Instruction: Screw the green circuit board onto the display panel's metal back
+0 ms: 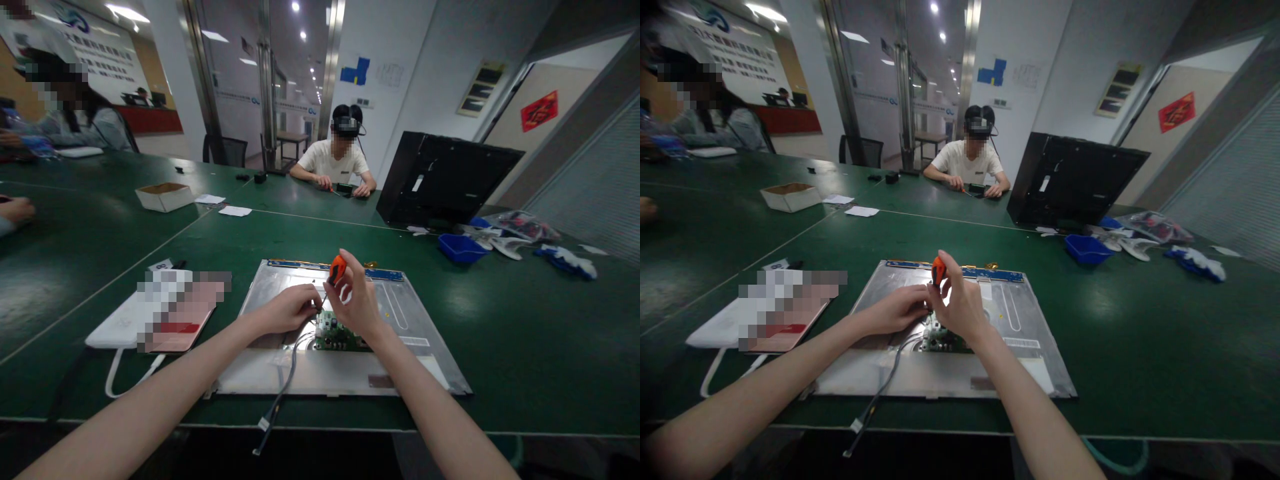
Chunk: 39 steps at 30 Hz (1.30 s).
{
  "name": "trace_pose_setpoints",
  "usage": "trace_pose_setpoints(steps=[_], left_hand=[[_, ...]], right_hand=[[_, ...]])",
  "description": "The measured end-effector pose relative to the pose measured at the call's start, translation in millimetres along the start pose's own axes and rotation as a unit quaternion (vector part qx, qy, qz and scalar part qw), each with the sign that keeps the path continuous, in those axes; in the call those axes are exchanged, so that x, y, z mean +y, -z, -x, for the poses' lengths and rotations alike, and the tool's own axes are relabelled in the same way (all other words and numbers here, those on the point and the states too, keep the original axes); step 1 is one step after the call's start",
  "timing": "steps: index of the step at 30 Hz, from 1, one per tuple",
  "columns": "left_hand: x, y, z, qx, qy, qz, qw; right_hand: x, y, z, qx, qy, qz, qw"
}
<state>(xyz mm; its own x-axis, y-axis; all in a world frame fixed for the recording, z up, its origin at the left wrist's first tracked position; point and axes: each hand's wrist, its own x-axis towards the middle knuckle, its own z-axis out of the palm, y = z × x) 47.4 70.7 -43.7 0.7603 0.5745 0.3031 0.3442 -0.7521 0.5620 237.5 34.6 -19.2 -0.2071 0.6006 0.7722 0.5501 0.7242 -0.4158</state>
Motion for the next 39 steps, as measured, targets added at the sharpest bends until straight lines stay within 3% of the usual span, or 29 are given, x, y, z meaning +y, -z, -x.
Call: trace_pose_setpoints(steps=[14,24,33,39], left_hand=[[2,2.8,1,-0.003,0.009,0.006,1.0],[3,4.3,1,0.002,0.005,-0.012,1.0],[-6,4.6,-1,0.128,0.065,-0.092,0.985],[-11,0.8,-3,0.085,0.058,-0.149,0.984]], right_hand=[[-3,2,-3,0.053,0.031,-0.003,0.998],[-4,3,-2,0.041,0.02,0.017,0.999],[-1,5,-7,0.108,-0.056,0.038,0.992],[0,5,-7,0.099,-0.056,0.041,0.993]])
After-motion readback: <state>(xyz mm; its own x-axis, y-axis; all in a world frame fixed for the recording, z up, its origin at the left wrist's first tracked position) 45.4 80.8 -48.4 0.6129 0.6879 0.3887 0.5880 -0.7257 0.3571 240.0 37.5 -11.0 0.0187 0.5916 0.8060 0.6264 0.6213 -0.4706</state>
